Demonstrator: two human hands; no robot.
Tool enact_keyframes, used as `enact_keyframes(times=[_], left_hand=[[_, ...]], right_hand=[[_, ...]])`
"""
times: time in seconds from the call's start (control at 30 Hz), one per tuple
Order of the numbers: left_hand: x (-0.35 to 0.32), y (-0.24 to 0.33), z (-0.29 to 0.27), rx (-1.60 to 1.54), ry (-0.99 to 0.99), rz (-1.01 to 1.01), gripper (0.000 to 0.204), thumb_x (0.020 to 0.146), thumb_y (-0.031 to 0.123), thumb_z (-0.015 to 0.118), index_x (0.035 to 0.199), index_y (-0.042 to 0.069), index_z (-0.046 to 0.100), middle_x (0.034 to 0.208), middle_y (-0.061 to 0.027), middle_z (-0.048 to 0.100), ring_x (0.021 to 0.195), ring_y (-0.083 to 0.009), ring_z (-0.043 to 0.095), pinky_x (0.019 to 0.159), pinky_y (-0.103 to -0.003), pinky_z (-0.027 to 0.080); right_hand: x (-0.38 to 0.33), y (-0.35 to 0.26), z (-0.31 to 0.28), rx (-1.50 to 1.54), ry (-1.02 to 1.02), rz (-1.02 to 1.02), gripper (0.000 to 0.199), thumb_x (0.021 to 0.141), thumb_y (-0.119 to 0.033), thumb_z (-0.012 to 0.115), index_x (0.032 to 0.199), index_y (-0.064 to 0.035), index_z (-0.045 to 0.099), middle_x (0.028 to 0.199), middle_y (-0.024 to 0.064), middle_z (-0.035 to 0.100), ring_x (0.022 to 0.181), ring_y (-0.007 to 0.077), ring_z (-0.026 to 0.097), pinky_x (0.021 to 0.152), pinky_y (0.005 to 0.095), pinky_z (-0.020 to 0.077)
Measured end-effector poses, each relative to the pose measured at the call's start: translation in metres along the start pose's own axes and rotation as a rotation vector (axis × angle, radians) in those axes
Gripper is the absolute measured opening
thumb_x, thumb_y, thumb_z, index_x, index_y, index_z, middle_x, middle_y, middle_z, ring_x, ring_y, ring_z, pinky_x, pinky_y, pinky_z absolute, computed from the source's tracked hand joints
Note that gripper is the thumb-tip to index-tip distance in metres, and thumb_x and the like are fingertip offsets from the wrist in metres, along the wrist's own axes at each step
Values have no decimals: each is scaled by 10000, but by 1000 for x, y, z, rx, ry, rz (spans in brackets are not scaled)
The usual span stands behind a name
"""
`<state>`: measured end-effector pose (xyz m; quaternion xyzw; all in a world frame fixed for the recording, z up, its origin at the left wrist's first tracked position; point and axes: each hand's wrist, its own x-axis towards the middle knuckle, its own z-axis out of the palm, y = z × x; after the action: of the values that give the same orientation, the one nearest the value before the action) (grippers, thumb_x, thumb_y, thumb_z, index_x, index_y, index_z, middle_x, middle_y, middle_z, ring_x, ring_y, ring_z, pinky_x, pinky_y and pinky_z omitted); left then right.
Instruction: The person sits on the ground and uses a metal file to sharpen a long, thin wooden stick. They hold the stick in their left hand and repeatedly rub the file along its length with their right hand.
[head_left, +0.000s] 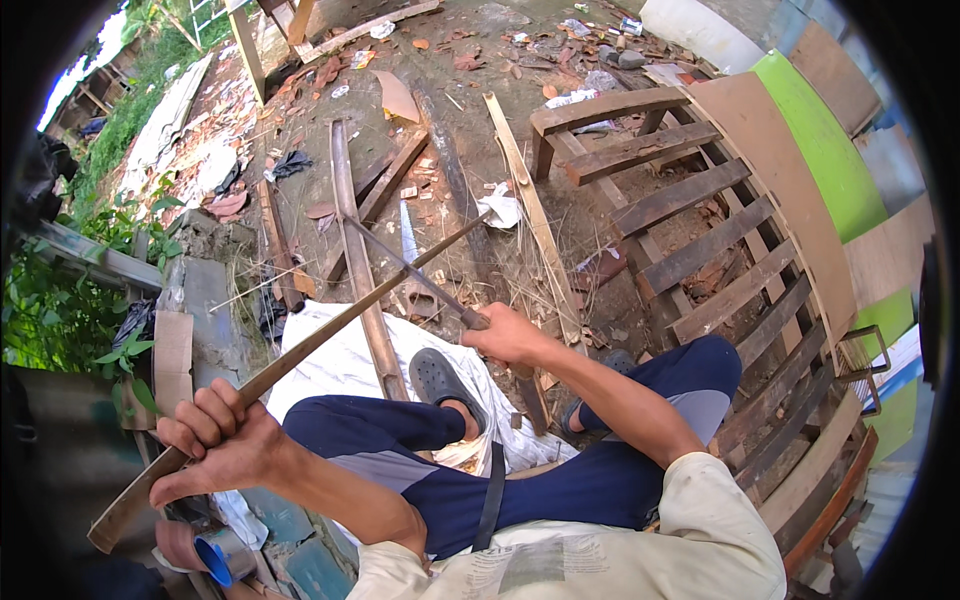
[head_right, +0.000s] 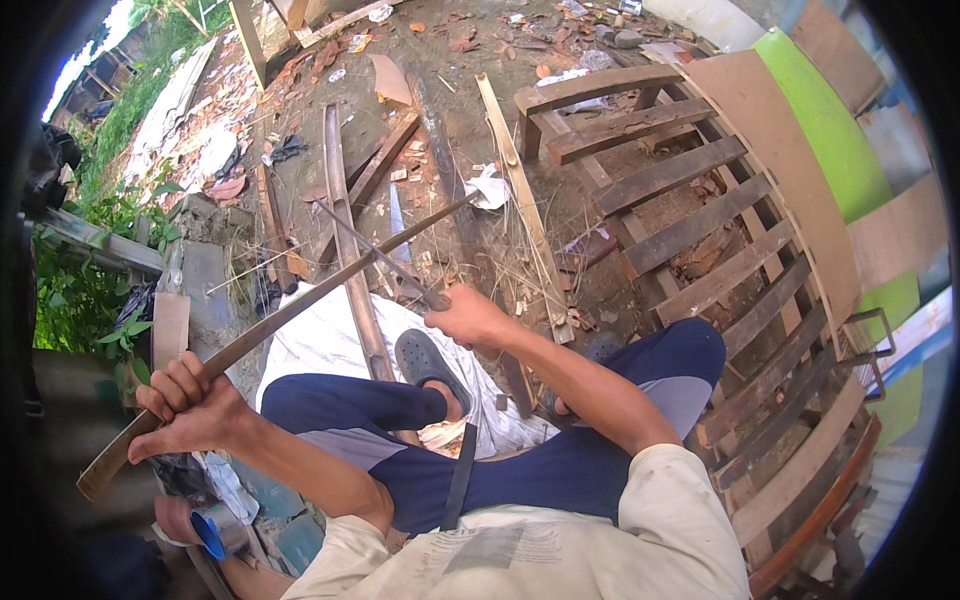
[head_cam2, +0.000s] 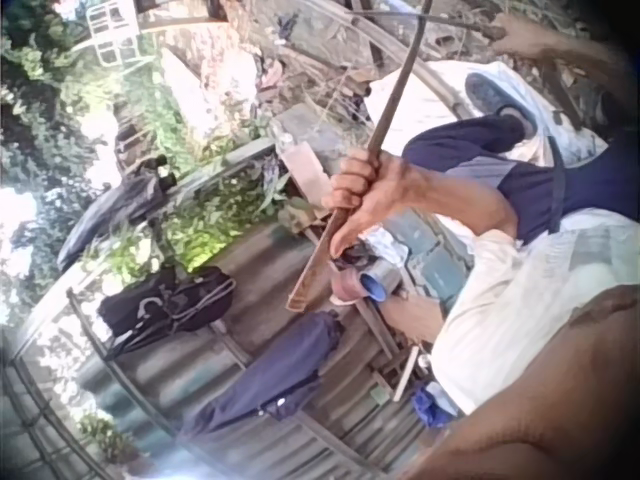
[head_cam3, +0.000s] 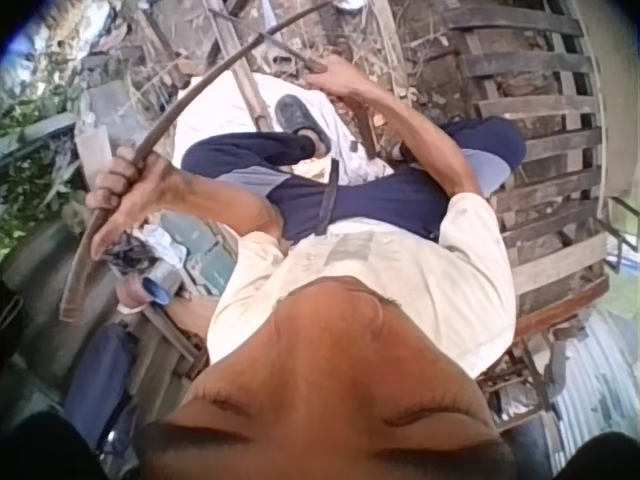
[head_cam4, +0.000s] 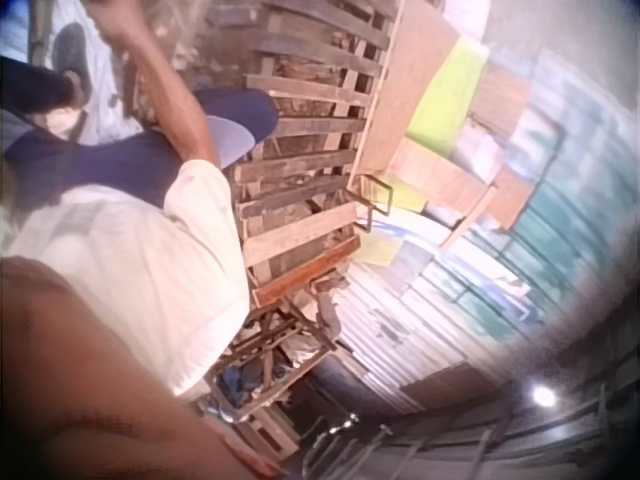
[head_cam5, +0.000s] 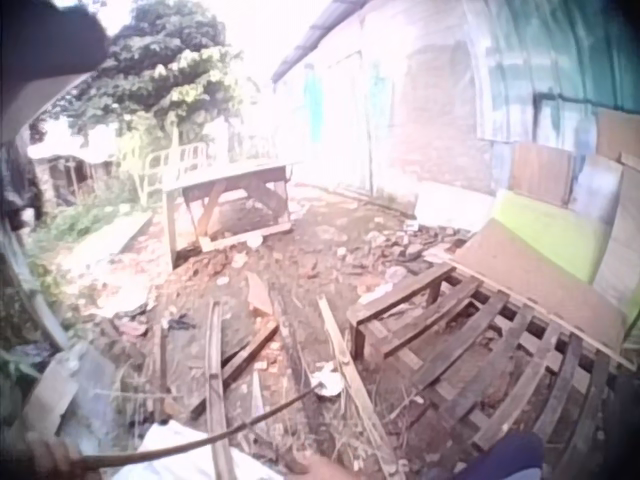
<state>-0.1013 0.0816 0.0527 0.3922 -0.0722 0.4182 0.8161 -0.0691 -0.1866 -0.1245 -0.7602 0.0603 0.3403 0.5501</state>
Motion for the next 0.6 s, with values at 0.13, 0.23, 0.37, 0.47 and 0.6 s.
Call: enact_keyframes(times=[0.13,0.23,0.37,0.47,0.6], left_hand=[[5,-5,10,19,30,22,746,739,886,459,647,180,235,532,56,135,468,-79,95,475,-272,114],[10,-5,6,26,33,29,747,737,889,456,645,179,243,523,56,140,458,-76,99,465,-270,111],[10,-6,3,15,1,6,748,735,897,438,640,181,245,515,55,140,444,-74,99,456,-267,117],[10,-9,-5,8,-14,-9,747,736,899,425,638,181,242,522,54,138,450,-75,100,463,-269,117],[13,-6,-16,-23,-77,-10,749,737,899,417,640,179,233,530,55,131,464,-79,95,477,-277,109]], right_hand=[[-6,-2,12,-357,335,-387,217,800,-248,667,823,-39,616,649,216,633,675,395,670,661,490,530],[-26,-22,29,-514,384,-575,209,791,-252,682,807,-65,589,631,193,627,627,406,652,615,493,531],[12,11,16,-567,470,-640,201,796,-245,675,854,-59,626,619,173,627,607,362,664,599,485,533],[39,44,-27,-489,372,-12,287,830,-205,621,1033,-13,688,692,194,668,651,330,687,612,466,561],[22,26,-20,-434,307,-3,320,847,-197,598,1085,-1,684,718,176,666,642,300,682,626,441,571]])
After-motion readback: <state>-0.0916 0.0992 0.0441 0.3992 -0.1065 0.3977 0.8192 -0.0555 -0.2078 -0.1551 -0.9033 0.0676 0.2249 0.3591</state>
